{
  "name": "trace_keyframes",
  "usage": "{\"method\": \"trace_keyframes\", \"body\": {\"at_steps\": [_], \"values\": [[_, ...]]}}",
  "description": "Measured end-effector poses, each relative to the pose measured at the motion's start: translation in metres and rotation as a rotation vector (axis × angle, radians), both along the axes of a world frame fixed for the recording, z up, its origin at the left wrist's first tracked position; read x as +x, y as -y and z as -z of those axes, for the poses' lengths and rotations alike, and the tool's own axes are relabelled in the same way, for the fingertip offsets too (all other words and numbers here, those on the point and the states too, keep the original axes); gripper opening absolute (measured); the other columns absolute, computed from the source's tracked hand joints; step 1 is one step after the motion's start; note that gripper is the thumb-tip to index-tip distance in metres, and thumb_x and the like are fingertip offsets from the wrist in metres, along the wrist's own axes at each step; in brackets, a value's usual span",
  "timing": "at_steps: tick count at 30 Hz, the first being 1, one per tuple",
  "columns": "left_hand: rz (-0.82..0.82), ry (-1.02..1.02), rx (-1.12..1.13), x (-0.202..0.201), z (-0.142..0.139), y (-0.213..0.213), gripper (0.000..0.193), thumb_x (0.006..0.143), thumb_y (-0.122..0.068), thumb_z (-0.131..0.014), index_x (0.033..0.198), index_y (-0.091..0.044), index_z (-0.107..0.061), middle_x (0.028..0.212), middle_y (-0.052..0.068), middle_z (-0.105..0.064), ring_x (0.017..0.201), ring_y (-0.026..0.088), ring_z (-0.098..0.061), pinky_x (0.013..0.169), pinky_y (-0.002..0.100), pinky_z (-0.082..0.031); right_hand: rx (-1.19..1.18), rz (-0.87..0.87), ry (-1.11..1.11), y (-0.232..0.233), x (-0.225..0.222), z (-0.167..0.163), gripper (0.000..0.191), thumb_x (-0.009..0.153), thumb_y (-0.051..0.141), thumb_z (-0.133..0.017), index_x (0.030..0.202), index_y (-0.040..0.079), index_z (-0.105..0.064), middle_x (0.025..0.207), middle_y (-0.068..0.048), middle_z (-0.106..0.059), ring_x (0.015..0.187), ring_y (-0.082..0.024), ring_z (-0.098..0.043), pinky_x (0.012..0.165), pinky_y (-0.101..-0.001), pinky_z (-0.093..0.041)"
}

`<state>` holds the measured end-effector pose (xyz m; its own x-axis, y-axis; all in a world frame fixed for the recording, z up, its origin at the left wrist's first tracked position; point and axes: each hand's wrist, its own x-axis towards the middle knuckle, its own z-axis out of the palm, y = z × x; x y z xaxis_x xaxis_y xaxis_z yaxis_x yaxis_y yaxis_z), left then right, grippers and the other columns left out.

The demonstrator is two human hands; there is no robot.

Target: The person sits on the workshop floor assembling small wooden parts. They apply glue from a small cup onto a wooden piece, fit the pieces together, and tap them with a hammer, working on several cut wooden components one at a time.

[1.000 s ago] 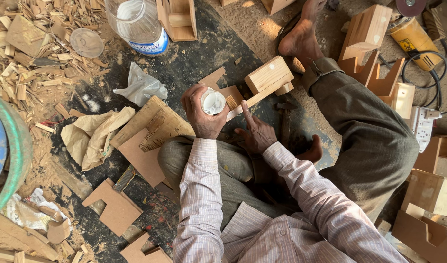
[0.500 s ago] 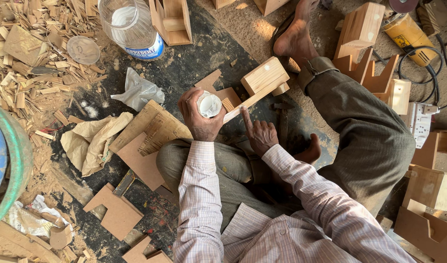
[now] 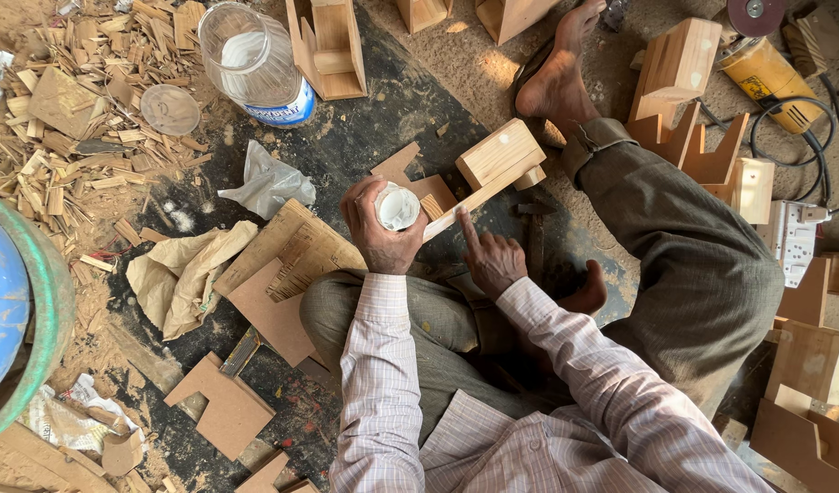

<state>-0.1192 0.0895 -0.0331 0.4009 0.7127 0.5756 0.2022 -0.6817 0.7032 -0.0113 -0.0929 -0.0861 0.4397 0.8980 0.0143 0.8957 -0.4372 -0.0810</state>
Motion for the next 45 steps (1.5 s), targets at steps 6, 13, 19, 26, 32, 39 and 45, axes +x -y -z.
{"method": "trace_keyframes", "body": {"at_steps": [6, 13, 19, 26, 32, 39, 45], "values": [[0.015, 0.015, 0.011, 0.000, 0.000, 0.000, 0.069, 0.070, -0.006, -0.089, 0.129, -0.009, -0.052, 0.129, 0.011, -0.057, 0.127, 0.031, -0.054, 0.113, 0.052, -0.042, 0.064, 0.058, -0.208, 0.001, -0.004, 0.001, 0.101, 0.087, 0.042, -0.078, 0.164, 0.017, -0.018, 0.093, -0.011, -0.072, 0.073, -0.028, -0.073, 0.058, -0.0428, -0.060], [0.022, 0.010, 0.031, 0.002, -0.002, 0.000, 0.069, 0.071, -0.005, -0.089, 0.129, -0.009, -0.052, 0.129, 0.010, -0.058, 0.125, 0.030, -0.055, 0.111, 0.052, -0.042, -0.114, -0.069, -0.340, -0.003, -0.001, 0.003, 0.094, 0.090, 0.044, -0.073, 0.165, 0.031, -0.017, 0.101, -0.009, -0.070, 0.075, -0.030, -0.073, 0.054, -0.0415, -0.058], [0.037, -0.003, 0.027, 0.002, -0.006, 0.001, 0.069, 0.071, -0.004, -0.089, 0.129, -0.009, -0.052, 0.130, 0.010, -0.059, 0.124, 0.032, -0.057, 0.111, 0.051, -0.044, -0.061, -0.160, -0.425, 0.000, -0.011, -0.011, 0.076, 0.097, 0.038, -0.073, 0.161, 0.029, -0.032, 0.101, -0.011, -0.068, 0.072, -0.027, -0.071, 0.058, -0.0407, -0.059], [0.118, -0.007, 0.134, 0.004, -0.010, 0.005, 0.072, 0.068, -0.010, -0.094, 0.128, -0.009, -0.054, 0.134, 0.010, -0.058, 0.131, 0.035, -0.054, 0.113, 0.054, -0.045, 0.651, -0.016, -0.547, -0.004, -0.002, -0.077, 0.060, 0.090, 0.001, -0.068, 0.147, 0.015, -0.058, 0.144, -0.018, -0.049, 0.118, -0.026, -0.059, 0.093, -0.0382, -0.054], [0.183, -0.018, 0.198, 0.006, -0.012, 0.013, 0.059, 0.082, -0.020, -0.090, 0.128, -0.009, -0.055, 0.136, 0.010, -0.056, 0.131, 0.034, -0.054, 0.112, 0.053, -0.046, 0.513, -0.112, -0.222, -0.021, -0.005, -0.117, 0.077, 0.068, -0.011, -0.058, 0.136, 0.024, -0.066, 0.157, -0.018, -0.038, 0.142, -0.041, -0.041, 0.109, -0.0543, -0.036], [0.203, -0.022, 0.171, 0.007, -0.013, 0.016, 0.054, 0.086, -0.022, -0.088, 0.128, -0.009, -0.056, 0.136, 0.011, -0.058, 0.130, 0.034, -0.055, 0.111, 0.052, -0.047, 0.415, -0.131, -0.183, -0.044, -0.007, -0.122, 0.052, 0.073, -0.005, -0.066, 0.120, 0.017, -0.071, 0.167, -0.018, -0.028, 0.153, -0.039, -0.029, 0.113, -0.0587, -0.032], [0.202, -0.041, 0.157, 0.008, -0.014, 0.015, 0.057, 0.083, -0.019, -0.087, 0.129, -0.008, -0.056, 0.136, 0.011, -0.058, 0.131, 0.035, -0.056, 0.111, 0.051, -0.048, 0.333, -0.127, -0.125, -0.052, -0.007, -0.116, 0.045, 0.072, -0.004, -0.069, 0.112, 0.015, -0.072, 0.166, -0.016, -0.027, 0.151, -0.038, -0.029, 0.112, -0.0608, -0.030]]}}
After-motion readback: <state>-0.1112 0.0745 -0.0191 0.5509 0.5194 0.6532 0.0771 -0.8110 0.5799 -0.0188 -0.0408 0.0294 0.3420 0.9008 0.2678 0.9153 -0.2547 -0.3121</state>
